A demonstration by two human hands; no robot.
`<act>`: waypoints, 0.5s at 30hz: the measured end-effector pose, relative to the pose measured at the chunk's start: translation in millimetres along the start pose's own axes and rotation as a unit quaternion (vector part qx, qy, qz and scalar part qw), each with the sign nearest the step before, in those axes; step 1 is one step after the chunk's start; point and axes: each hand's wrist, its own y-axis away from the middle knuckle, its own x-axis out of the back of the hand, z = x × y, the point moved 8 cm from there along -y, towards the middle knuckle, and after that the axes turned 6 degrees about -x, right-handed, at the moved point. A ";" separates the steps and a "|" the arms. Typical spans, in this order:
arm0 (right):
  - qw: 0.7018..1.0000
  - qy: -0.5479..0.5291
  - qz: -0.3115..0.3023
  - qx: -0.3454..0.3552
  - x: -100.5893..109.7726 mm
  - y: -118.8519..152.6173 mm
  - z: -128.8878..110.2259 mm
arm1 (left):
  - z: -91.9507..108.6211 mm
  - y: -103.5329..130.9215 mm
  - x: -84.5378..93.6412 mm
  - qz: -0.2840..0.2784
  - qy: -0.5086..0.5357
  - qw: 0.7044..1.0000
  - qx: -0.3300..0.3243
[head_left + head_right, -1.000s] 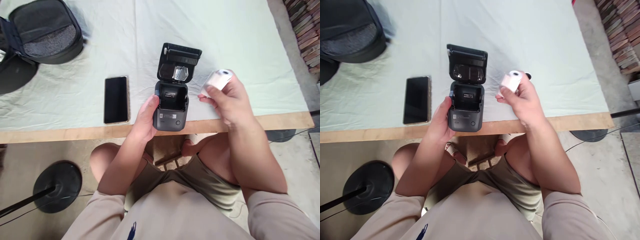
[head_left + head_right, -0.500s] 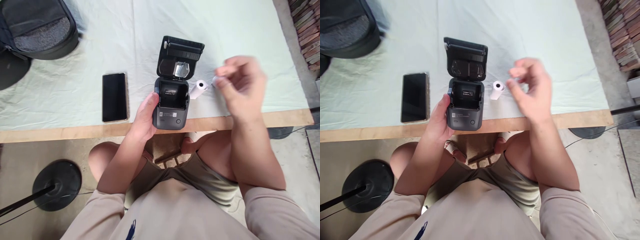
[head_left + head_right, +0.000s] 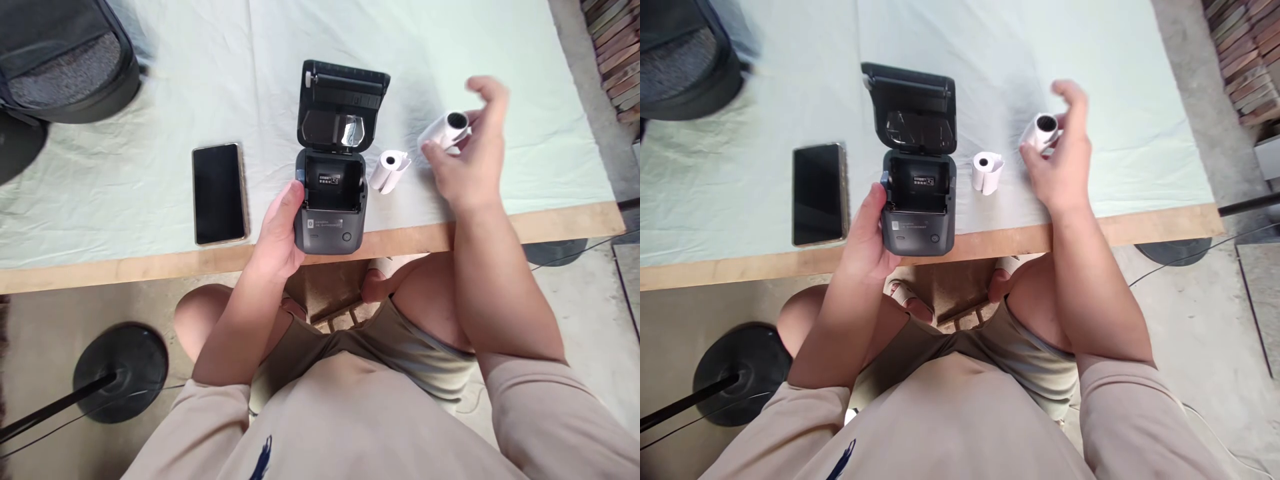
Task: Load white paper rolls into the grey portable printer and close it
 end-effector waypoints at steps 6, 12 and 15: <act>0.920 -0.332 -0.049 -0.204 -0.9 4.3 -4.9 | -2.2 -2.6 4.1 -0.005 0.008 1.000 -0.003; 0.934 -0.286 -0.009 -0.215 -6.2 9.9 -23.5 | -1.2 -3.0 1.1 -0.012 0.026 0.999 -0.015; 0.956 -0.260 0.005 -0.134 -11.3 22.6 -69.0 | -0.2 -1.7 -2.9 -0.009 0.025 0.999 -0.022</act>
